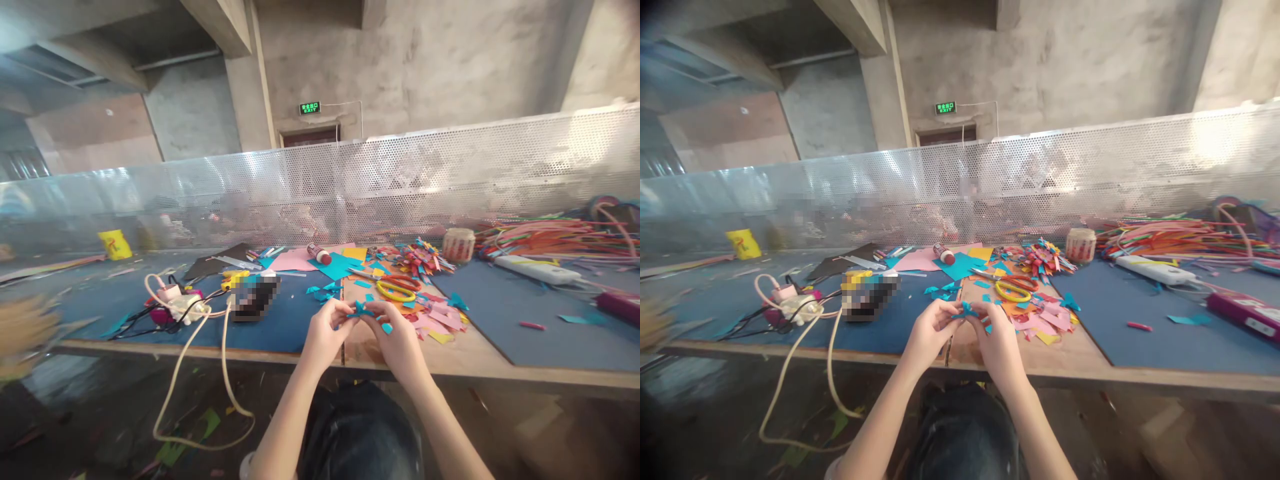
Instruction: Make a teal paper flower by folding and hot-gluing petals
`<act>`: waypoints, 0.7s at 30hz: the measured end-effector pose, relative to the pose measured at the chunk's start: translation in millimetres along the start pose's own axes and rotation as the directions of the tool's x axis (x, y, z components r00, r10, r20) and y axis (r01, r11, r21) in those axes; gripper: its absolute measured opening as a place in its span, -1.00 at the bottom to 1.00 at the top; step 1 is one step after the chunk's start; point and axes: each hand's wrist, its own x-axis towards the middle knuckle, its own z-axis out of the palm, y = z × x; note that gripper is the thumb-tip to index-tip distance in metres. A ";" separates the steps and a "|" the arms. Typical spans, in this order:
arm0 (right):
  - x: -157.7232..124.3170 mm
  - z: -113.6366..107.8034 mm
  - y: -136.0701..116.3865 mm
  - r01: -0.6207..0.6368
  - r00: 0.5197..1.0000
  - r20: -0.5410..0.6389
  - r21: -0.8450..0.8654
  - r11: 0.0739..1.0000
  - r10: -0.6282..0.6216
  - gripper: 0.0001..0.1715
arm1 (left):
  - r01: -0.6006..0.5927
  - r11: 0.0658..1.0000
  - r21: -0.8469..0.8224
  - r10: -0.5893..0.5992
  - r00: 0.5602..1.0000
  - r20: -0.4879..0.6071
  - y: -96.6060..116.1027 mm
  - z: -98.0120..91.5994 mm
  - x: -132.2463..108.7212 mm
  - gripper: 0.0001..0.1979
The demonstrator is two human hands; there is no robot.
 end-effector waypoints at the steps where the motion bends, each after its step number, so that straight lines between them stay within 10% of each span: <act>1: 0.3 -0.3 -0.1 -0.003 1.000 -0.001 0.007 1.000 0.003 -0.83 | 0.011 1.000 -0.021 -0.011 1.000 -0.003 1.9 -0.3 0.1 -0.81; 5: 2.2 -4.0 -0.9 -0.013 1.000 0.017 0.039 0.999 0.013 -0.81 | 0.059 0.997 -0.058 -0.057 0.998 0.036 8.6 -2.1 1.3 -0.58; 21: 6.0 -21.2 -0.6 0.079 0.964 0.234 0.183 0.980 -0.122 -0.89 | 0.092 0.996 0.011 -0.093 0.992 0.089 12.8 -4.8 -0.6 -0.80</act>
